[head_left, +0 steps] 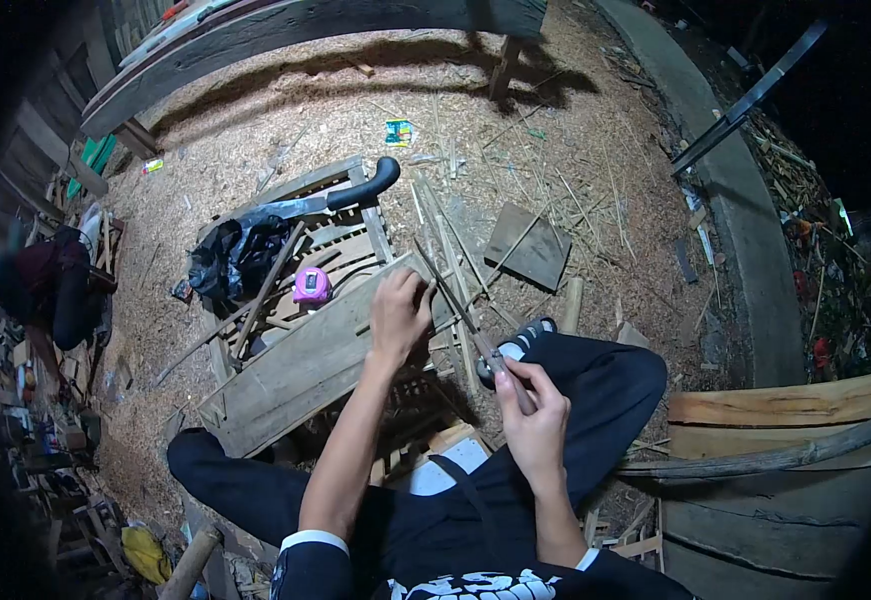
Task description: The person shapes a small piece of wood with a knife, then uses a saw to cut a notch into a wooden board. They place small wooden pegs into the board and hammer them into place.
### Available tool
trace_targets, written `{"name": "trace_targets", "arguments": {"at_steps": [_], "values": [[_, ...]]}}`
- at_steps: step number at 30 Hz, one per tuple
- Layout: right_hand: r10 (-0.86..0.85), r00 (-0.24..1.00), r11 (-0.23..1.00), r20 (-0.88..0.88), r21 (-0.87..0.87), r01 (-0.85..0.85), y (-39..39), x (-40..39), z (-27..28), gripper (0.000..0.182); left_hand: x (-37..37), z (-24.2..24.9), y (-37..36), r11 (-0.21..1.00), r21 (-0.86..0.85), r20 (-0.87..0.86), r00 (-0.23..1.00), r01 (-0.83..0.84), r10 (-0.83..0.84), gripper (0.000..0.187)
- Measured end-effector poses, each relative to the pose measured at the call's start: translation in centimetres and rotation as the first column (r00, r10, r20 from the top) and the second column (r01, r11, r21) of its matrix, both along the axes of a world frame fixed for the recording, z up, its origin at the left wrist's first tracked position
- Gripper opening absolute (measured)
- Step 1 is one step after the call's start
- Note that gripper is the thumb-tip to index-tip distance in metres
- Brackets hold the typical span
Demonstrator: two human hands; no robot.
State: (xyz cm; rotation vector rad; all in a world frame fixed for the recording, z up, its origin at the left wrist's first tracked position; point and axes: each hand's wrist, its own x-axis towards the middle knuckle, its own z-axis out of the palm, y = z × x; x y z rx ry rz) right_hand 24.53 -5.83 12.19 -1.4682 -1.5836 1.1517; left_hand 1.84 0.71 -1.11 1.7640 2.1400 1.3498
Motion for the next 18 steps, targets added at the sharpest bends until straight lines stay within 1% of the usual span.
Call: {"name": "trace_targets", "arguments": {"at_steps": [1,2,4,5,6,8,10,12,13,14,15,16,17,18], "values": [[-0.004,0.999,0.997,0.032,-0.081,0.007,-0.1,0.4,0.6,0.027,0.0,0.1,-0.2,0.999,-0.032,-0.037,0.999,0.018,-0.02,0.016],[-0.001,1.0,0.997,0.027,-0.073,0.003,-0.3,0.5,-0.3,0.027,0.1,0.0,-0.3,1.0,-0.025,-0.042,0.999,0.015,-0.016,0.016],[-0.028,0.991,0.999,-0.129,0.018,0.031,-0.9,0.6,-2.5,0.027,0.4,0.2,-0.2,1.0,0.026,-0.1,0.995,-0.005,0.008,0.014],[-0.03,0.99,0.999,-0.14,0.021,0.033,-1.2,0.6,-2.7,0.027,0.3,0.1,-0.2,0.999,0.037,-0.115,0.993,-0.003,0.007,0.014],[-0.025,0.99,0.999,-0.142,0.017,0.027,-1.4,0.5,-3.0,0.027,0.1,0.1,-0.3,0.999,0.033,-0.117,0.993,-0.009,0.013,0.014],[-0.018,0.997,0.997,-0.074,0.075,0.023,-1.6,0.6,-3.6,0.027,0.0,0.0,-0.3,1.0,0.015,-0.07,0.998,0.01,-0.009,0.014],[-0.008,0.998,0.998,-0.066,0.067,0.012,-1.7,0.5,-3.4,0.026,-0.2,0.4,-0.5,0.999,0.048,-0.048,0.999,-0.003,0.005,0.016],[0.008,0.998,0.998,-0.056,0.058,-0.004,-1.9,0.4,-3.0,0.026,-0.9,1.0,-1.1,0.993,0.113,0.02,0.999,-0.042,0.04,0.014],[0.029,0.998,0.997,-0.056,0.078,-0.025,-2.1,0.2,-2.9,0.026,-1.5,1.4,-1.6,0.992,0.112,0.0,0.998,-0.057,0.057,0.019],[0.055,0.997,0.994,-0.059,0.099,-0.049,-2.3,-0.2,-2.9,0.026,-2.4,2.0,-2.2,0.991,0.114,-0.005,0.998,-0.069,0.07,0.019],[0.071,0.995,0.993,-0.064,0.101,-0.064,-2.4,-0.7,-3.2,0.026,-3.4,2.5,-2.8,0.997,0.046,-0.029,0.998,-0.059,0.06,0.022],[0.111,0.992,0.974,-0.056,0.202,-0.098,-2.5,-1.2,-3.9,0.025,-4.6,3.1,-3.6,0.998,-0.024,-0.051,0.997,-0.051,0.05,0.024],[0.15,0.988,0.944,-0.044,0.303,-0.13,-2.5,-1.7,-4.3,0.024,-6.0,3.8,-4.4,0.994,-0.042,-0.129,0.987,-0.097,0.091,0.027],[0.169,0.985,0.94,-0.047,0.308,-0.146,-2.6,-2.5,-4.6,0.024,-7.4,3.9,-5.2,0.994,0.011,-0.12,0.986,-0.112,0.113,0.029]]}}
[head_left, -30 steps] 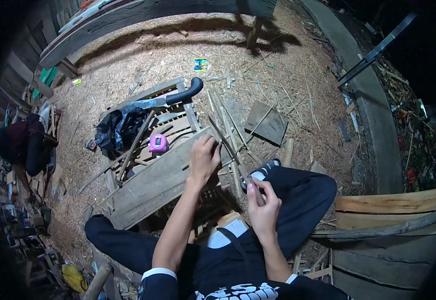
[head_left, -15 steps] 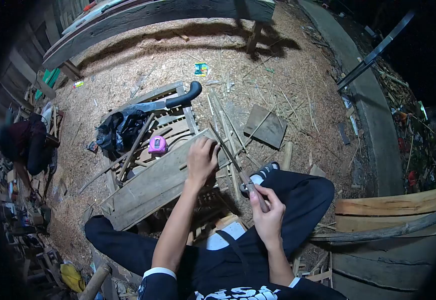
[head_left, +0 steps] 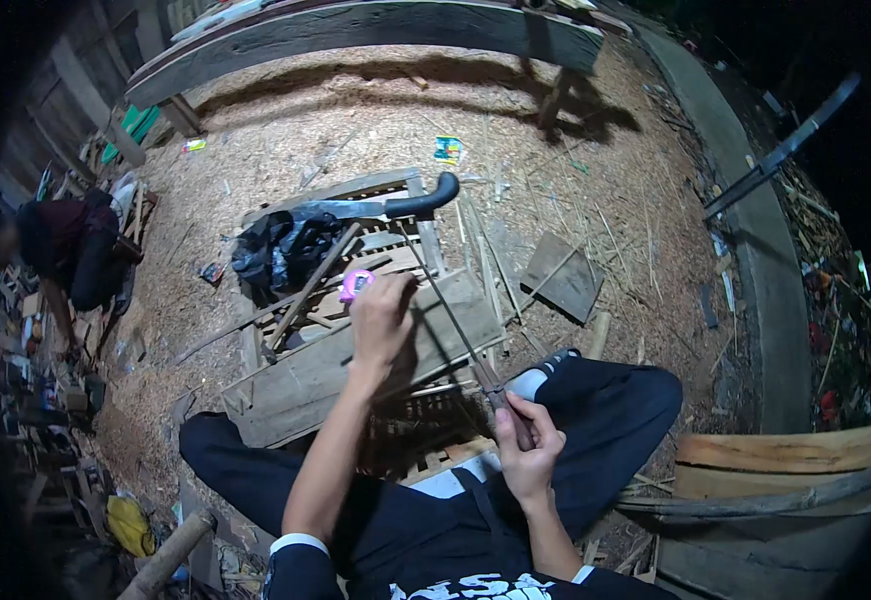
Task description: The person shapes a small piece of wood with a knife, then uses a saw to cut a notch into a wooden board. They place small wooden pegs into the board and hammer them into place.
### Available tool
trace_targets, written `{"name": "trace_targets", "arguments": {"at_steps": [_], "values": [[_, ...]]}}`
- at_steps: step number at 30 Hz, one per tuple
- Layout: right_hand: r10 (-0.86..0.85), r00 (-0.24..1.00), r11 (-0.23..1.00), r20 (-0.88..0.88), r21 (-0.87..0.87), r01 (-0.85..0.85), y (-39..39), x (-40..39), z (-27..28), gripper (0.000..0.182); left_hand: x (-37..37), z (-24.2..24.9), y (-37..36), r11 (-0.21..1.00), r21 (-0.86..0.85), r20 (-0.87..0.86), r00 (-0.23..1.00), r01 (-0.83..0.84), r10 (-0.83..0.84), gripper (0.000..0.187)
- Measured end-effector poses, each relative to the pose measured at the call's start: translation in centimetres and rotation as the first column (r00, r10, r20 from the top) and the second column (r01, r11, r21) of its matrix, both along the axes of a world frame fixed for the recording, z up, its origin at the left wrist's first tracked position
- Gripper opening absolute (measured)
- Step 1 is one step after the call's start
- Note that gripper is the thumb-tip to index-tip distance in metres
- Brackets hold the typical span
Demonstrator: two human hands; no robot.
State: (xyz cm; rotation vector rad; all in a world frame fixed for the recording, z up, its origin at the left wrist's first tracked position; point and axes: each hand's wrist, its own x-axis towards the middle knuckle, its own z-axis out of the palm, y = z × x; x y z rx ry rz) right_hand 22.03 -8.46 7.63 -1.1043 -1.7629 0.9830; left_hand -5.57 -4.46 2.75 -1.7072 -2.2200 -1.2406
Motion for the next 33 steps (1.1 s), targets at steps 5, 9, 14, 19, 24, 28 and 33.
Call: {"name": "trace_targets", "arguments": {"at_steps": [5,9,14,19,24,28,33], "values": [[0.061,0.993,0.998,-0.101,-0.016,-0.063,0.3,-6.1,0.1,0.025,-4.4,1.1,-6.0,0.995,0.09,-0.067,0.996,-0.052,0.058,0.021],[0.131,0.99,0.979,0.05,0.15,-0.137,3.0,-10.8,-2.0,0.027,-5.6,2.1,-10.6,0.998,0.049,-0.09,0.995,-0.049,0.053,0.019],[0.151,0.945,0.824,0.288,0.491,-0.282,6.3,-15.6,-2.8,0.027,-6.2,1.2,-13.3,0.993,0.033,-0.048,0.992,-0.113,0.114,0.017],[0.16,0.895,0.706,0.417,0.585,-0.399,8.2,-19.2,-3.9,0.027,-7.0,1.7,-14.1,0.997,0.046,-0.072,0.995,-0.063,0.066,0.019],[0.28,0.661,0.593,0.697,0.416,-0.69,8.7,-20.4,-2.9,0.032,-8.4,1.6,-14.8,0.999,0.039,-0.086,0.996,-0.026,0.03,0.018],[0.333,0.761,0.486,0.557,0.59,-0.645,8.9,-21.1,-2.4,0.037,-8.6,1.8,-14.7,1.0,0.017,-0.135,0.991,-0.011,0.013,0.022],[0.589,0.648,0.432,0.483,0.489,-0.757,8.1,-21.2,-0.4,0.034,-8.6,2.0,-14.8,0.998,-0.044,-0.182,0.982,0.038,-0.046,0.023]]}}
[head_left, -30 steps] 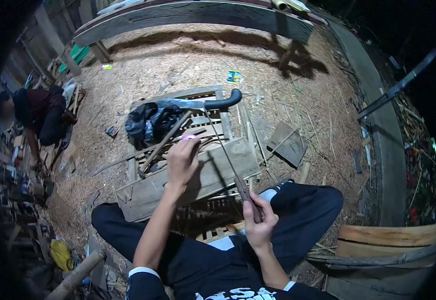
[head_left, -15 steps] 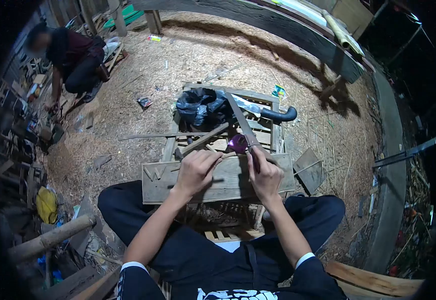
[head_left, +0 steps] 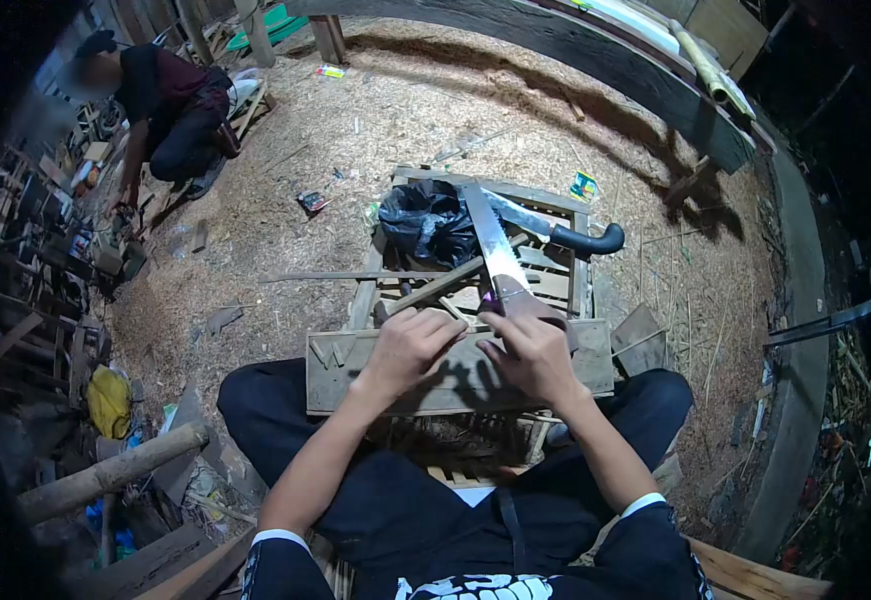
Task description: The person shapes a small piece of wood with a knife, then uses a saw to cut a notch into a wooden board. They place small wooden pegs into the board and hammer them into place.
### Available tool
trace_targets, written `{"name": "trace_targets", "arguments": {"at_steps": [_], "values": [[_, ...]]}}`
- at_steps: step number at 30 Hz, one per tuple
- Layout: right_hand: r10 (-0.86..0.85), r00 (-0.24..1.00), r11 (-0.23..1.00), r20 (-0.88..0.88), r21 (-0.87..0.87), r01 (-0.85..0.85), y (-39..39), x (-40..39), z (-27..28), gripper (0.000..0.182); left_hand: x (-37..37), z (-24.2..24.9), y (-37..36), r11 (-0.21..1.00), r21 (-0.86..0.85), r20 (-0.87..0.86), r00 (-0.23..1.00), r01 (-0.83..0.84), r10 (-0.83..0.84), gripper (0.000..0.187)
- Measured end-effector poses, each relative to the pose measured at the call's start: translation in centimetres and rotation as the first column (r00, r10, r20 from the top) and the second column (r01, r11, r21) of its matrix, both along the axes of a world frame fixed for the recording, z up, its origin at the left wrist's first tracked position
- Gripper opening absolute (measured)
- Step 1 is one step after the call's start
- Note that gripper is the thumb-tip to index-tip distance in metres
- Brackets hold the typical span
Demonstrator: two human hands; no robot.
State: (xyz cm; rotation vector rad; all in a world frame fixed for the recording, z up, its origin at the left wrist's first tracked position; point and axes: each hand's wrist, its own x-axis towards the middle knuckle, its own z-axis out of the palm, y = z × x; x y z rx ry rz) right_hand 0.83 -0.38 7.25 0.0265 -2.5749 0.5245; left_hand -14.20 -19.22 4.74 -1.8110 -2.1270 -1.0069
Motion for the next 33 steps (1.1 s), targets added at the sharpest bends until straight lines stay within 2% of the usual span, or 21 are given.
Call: {"name": "trace_targets", "arguments": {"at_steps": [1,4,10,14,17,19,23,26,28,29,31,32,33], "values": [[-0.007,1.0,1.0,0.001,-0.003,0.007,0.3,-0.1,-0.5,0.034,-0.1,0.0,0.1,0.999,-0.027,-0.022,1.0,0.022,-0.022,0.024],[0.135,0.99,0.99,0.028,0.041,-0.136,0.6,-0.1,-1.2,0.027,0.1,0.0,0.4,0.999,-0.003,-0.104,0.993,0.049,-0.049,0.023],[0.161,0.987,0.987,0.022,0.026,-0.161,0.5,0.8,-0.9,0.033,0.7,0.4,0.3,0.995,0.028,-0.021,0.995,0.101,-0.1,0.028],[0.171,0.981,0.984,0.09,0.026,-0.174,0.2,1.7,-1.0,0.034,0.9,0.9,-0.1,0.991,-0.016,-0.05,0.99,0.134,-0.134,0.028],[0.221,0.967,0.975,0.129,-0.042,-0.217,-0.2,2.5,-1.4,0.035,1.4,1.4,-0.6,0.989,-0.042,-0.076,0.987,0.142,-0.145,0.025],[0.27,0.961,0.957,0.058,-0.126,-0.261,-0.4,2.7,-0.8,0.033,2.0,1.7,-1.0,0.99,-0.023,-0.089,0.986,0.139,-0.141,0.022],[0.342,0.938,0.93,0.058,-0.164,-0.328,-0.6,3.6,-0.4,0.029,2.5,1.9,-1.4,0.987,-0.018,-0.156,0.975,0.16,-0.161,0.02],[0.385,0.919,0.91,0.086,-0.2,-0.362,-0.8,4.1,-0.5,0.027,2.5,2.0,-2.0,0.974,-0.058,-0.179,0.958,0.219,-0.226,0.02],[0.416,0.908,0.886,0.043,-0.244,-0.395,-1.0,4.4,-0.5,0.022,2.6,2.0,-2.2,0.959,-0.054,-0.157,0.946,0.279,-0.284,0.018],[0.414,0.909,0.887,0.043,-0.245,-0.392,-1.0,4.4,-0.3,0.022,2.7,1.9,-2.0,0.958,-0.056,-0.156,0.945,0.282,-0.287,0.018],[0.298,0.945,0.944,0.136,-0.188,-0.271,-0.9,4.5,0.2,0.02,3.1,1.3,-1.4,0.976,-0.062,-0.09,0.973,0.208,-0.213,0.024],[0.291,0.947,0.946,0.134,-0.189,-0.264,-0.9,4.4,0.1,0.02,3.0,1.1,-1.0,0.975,-0.063,-0.091,0.971,0.215,-0.22,0.024],[0.214,0.968,0.971,0.127,-0.134,-0.198,-1.0,4.2,-0.2,0.018,2.9,0.9,-0.7,0.977,-0.081,-0.041,0.979,0.197,-0.201,0.028]]}}
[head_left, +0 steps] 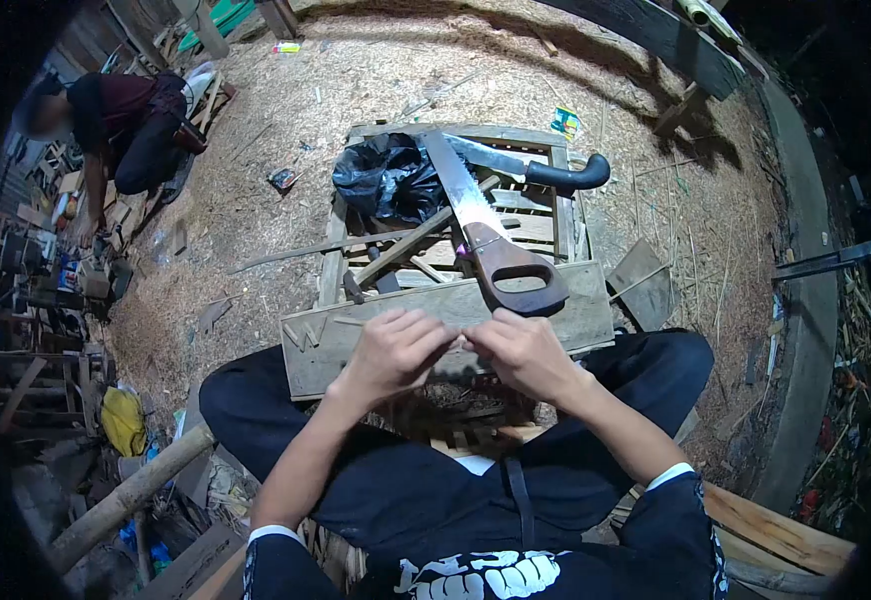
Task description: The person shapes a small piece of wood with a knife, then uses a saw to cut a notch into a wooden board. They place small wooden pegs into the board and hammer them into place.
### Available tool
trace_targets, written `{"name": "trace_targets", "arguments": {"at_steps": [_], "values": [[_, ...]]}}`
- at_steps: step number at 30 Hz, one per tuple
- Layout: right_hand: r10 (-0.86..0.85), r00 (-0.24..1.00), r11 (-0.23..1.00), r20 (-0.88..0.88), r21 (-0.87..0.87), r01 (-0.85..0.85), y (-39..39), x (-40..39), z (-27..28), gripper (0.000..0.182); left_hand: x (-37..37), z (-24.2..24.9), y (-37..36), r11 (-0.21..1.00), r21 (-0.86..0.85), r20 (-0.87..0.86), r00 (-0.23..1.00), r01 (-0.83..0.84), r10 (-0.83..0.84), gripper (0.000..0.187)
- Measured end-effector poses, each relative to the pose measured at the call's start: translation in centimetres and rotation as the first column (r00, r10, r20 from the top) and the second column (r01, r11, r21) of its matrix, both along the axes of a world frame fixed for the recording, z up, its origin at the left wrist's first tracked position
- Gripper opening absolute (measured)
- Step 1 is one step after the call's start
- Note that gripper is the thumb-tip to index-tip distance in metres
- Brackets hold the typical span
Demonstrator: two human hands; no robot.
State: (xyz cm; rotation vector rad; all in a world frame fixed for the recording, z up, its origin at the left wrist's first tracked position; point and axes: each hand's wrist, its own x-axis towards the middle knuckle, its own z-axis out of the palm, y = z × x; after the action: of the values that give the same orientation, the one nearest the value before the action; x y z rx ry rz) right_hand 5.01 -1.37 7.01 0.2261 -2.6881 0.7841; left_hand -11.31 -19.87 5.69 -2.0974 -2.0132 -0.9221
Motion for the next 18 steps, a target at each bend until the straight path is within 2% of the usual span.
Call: {"name": "trace_targets", "arguments": {"at_steps": [1,2,4,6,9,14,18], "values": [[-0.068,0.997,0.996,-0.023,0.052,0.069,-0.1,-0.2,-0.3,0.017,0.1,-0.2,0.2,0.999,-0.028,0.044,0.999,-0.026,0.027,0.032],[-0.065,0.998,0.996,-0.026,0.053,0.067,-0.2,-0.4,-0.7,0.017,0.3,-0.3,0.4,0.999,-0.027,0.042,0.999,-0.028,0.029,0.032],[-0.17,0.984,0.984,-0.059,0.051,0.173,-0.3,-0.8,-1.5,0.018,0.7,-0.4,1.0,0.993,0.012,0.081,0.99,-0.121,0.119,0.029],[-0.175,0.984,0.983,-0.035,0.048,0.177,-0.6,-1.0,-1.9,0.019,1.0,-0.5,1.0,0.99,0.014,0.095,0.985,-0.143,0.141,0.03],[-0.209,0.969,0.972,-0.132,0.078,0.221,-0.9,-1.6,-1.9,0.021,0.9,-0.4,1.0,0.985,0.002,0.113,0.978,-0.175,0.174,0.029],[-0.241,0.97,0.957,0.01,0.169,0.236,-1.1,-1.9,-2.1,0.023,0.7,-0.8,1.2,0.98,-0.021,0.102,0.975,-0.196,0.197,0.031],[-0.278,0.96,0.944,0.035,0.193,0.266,-1.1,-2.3,-1.9,0.023,0.4,-0.8,1.5,0.977,-0.005,0.055,0.975,-0.213,0.213,0.036]]}}
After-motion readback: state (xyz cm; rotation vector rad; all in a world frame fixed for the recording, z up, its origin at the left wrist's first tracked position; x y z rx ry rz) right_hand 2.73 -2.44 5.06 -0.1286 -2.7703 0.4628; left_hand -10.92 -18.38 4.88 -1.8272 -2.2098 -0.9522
